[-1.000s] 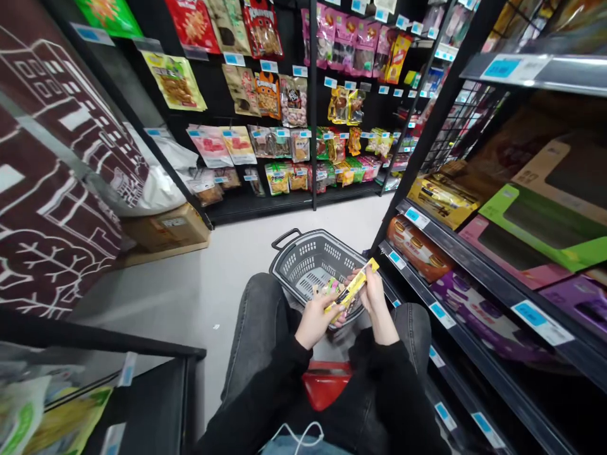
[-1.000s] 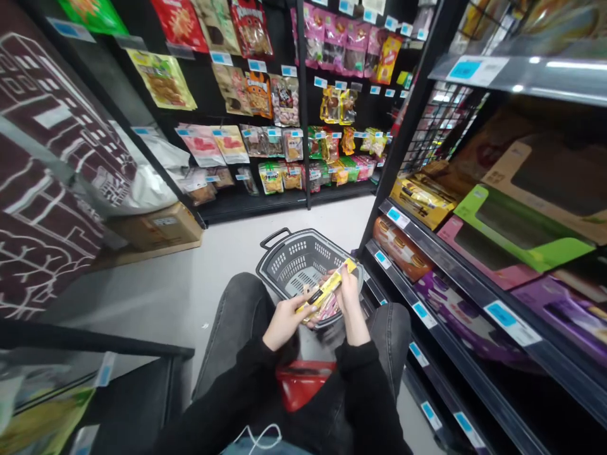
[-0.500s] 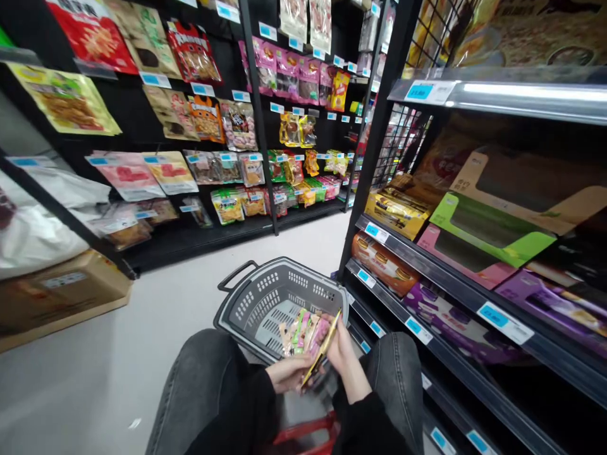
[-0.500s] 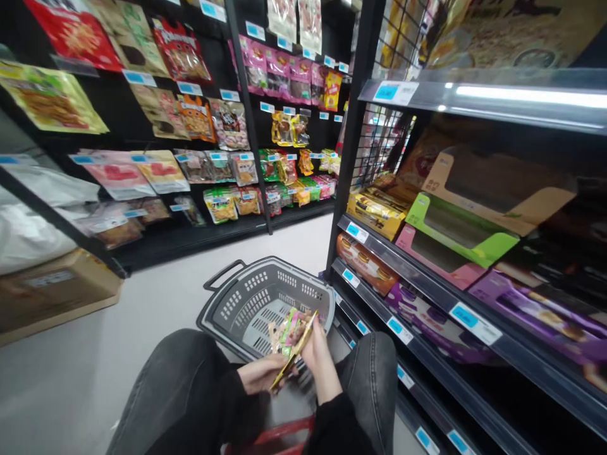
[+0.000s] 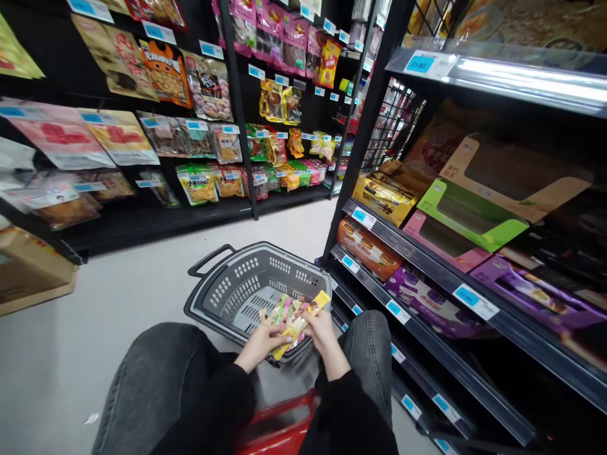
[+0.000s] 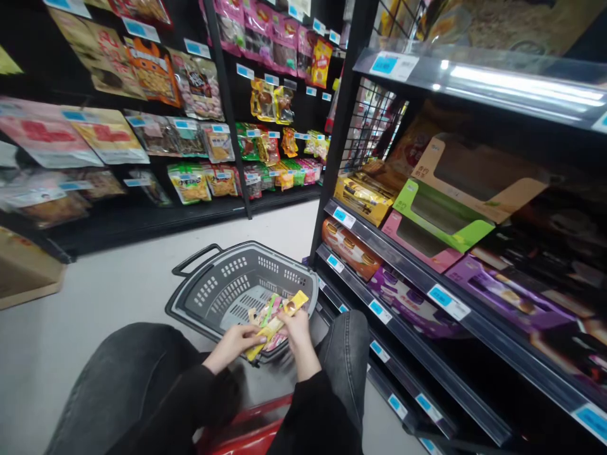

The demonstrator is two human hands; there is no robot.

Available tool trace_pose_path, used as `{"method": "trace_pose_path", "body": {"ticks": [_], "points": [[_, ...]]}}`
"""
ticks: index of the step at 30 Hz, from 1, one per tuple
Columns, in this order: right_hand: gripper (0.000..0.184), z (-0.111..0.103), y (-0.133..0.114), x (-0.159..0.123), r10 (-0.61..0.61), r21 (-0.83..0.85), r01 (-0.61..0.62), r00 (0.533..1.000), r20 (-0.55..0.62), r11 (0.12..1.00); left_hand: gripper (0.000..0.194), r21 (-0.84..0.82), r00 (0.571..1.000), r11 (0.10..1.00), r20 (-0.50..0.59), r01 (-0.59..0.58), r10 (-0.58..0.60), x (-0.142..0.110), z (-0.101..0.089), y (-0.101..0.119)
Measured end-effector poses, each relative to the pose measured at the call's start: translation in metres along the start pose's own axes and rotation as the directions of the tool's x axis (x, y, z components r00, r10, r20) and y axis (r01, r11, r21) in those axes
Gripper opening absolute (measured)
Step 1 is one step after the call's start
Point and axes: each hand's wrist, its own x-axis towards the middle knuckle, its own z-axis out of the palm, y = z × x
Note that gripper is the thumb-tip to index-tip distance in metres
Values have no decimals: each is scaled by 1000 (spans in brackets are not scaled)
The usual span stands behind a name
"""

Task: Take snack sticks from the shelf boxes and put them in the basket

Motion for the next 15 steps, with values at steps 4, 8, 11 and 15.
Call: {"method": "trace_pose_path", "body": {"ticks": [4, 8, 11, 15], "points": [[44, -21, -14, 3, -22, 50, 23, 999, -26, 998, 43, 89, 999, 996, 52, -11, 6, -5, -15, -2], [41, -38, -21, 7, -62, 24, 64, 996, -62, 998, 36, 85, 997, 996, 76, -18, 12, -10, -28, 4], [40, -45, -22, 8, -92, -4, 92, 991, -98, 996, 32, -71, 998, 996, 51, 49, -46, -13, -35, 12], [38, -46, -23, 12, -128, -40, 124, 984, -122, 992, 23, -475, 975, 876, -145, 82, -170, -13, -36, 20]]}}
